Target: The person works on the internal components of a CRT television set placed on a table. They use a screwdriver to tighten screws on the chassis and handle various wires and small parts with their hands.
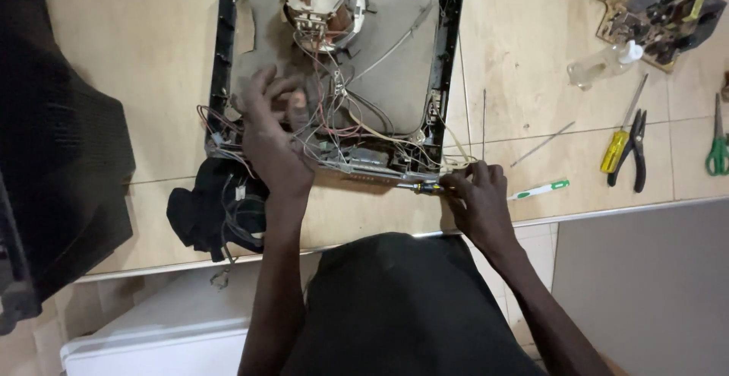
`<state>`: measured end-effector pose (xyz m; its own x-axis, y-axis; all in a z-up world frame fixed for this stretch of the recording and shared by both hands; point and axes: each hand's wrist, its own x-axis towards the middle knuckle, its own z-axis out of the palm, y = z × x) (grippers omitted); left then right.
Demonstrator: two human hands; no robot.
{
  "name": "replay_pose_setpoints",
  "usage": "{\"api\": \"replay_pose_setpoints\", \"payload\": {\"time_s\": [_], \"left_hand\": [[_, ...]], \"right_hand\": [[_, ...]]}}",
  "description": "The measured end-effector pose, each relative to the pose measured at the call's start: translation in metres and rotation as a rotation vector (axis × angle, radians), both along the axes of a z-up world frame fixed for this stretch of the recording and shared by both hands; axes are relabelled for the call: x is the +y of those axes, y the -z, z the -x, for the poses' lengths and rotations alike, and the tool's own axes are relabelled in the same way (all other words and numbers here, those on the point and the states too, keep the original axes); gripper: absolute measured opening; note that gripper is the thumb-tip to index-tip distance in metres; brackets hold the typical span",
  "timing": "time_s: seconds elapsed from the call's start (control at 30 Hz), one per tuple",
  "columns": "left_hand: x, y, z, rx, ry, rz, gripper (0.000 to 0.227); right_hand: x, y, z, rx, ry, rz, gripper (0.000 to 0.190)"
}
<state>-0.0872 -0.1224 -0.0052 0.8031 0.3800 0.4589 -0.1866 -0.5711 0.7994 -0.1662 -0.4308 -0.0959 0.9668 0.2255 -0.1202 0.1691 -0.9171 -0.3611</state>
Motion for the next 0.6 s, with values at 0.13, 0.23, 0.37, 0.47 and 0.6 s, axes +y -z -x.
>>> {"api": "replay_pose_setpoints", "payload": {"time_s": [0.13,0.23,0.37,0.47,0.6], "left_hand": [[0.006,0.004,-0.003,0.021,-0.041,-0.041,0.039],[0.006,-0.001,-0.004,0.030,-0.026,-0.045,0.037],[0.006,-0.008,-0.001,0.093,-0.023,-0.129,0.035],[0.006,-0.009,-0.001,0.121,-0.024,-0.138,0.034],[0.006,-0.007,0.000,0.043,0.009,-0.103,0.032]], "right_hand": [[-0.008,-0.045,-0.004,0.060,-0.112,0.027,0.036],[-0.006,-0.111,-0.009,0.191,-0.121,-0.132,0.038],[-0.019,-0.172,-0.008,0.205,-0.021,-0.425,0.032],[-0.037,-0.191,-0.004,0.055,0.071,-0.542,0.037],[-0.033,-0.217,-0.009,-0.261,0.202,-0.553,0.040]]}}
